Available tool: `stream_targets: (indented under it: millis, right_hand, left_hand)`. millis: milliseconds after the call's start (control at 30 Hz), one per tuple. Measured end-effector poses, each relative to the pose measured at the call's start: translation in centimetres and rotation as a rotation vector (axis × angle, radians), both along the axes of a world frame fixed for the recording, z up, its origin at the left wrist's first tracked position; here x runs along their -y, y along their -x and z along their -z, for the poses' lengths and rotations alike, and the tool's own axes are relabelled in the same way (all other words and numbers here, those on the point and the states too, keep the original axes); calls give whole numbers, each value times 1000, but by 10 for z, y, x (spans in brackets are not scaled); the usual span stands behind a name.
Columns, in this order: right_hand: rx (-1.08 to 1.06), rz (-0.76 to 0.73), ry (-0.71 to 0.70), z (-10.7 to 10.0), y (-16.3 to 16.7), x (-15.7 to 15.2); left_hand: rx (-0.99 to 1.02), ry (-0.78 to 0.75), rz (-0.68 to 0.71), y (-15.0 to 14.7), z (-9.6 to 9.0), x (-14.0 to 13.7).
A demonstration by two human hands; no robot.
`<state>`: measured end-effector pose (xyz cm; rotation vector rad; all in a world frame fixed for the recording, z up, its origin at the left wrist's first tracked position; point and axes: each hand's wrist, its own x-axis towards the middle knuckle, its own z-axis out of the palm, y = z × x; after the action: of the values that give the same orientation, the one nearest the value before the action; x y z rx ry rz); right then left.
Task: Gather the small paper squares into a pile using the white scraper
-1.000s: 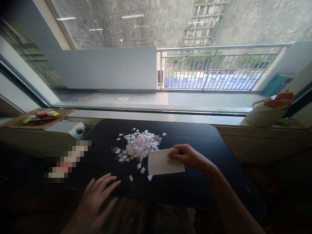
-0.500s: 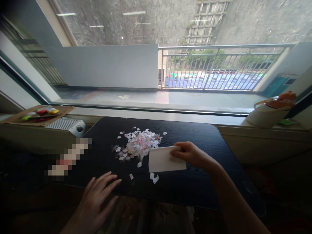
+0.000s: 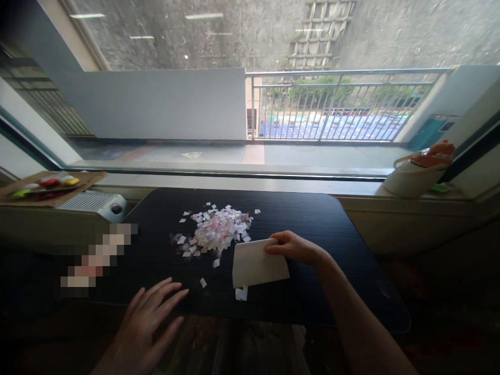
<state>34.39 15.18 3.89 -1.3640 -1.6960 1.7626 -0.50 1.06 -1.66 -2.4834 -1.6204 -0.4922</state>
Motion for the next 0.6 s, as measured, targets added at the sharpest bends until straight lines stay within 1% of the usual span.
stream_targets:
  millis: [133, 267, 433, 600]
  right_hand:
    - [-5, -74, 63, 1, -6, 6]
    - [18, -113, 58, 1, -12, 14]
    - [38, -86, 43, -5, -15, 29]
    - [22, -57, 28, -5, -21, 42]
  left_hand:
    - [-5, -3, 0, 1, 2, 1]
    - [4, -6, 0, 1, 3, 1]
    - [26, -1, -8, -3, -3, 0]
    - [55, -32, 26, -5, -9, -1]
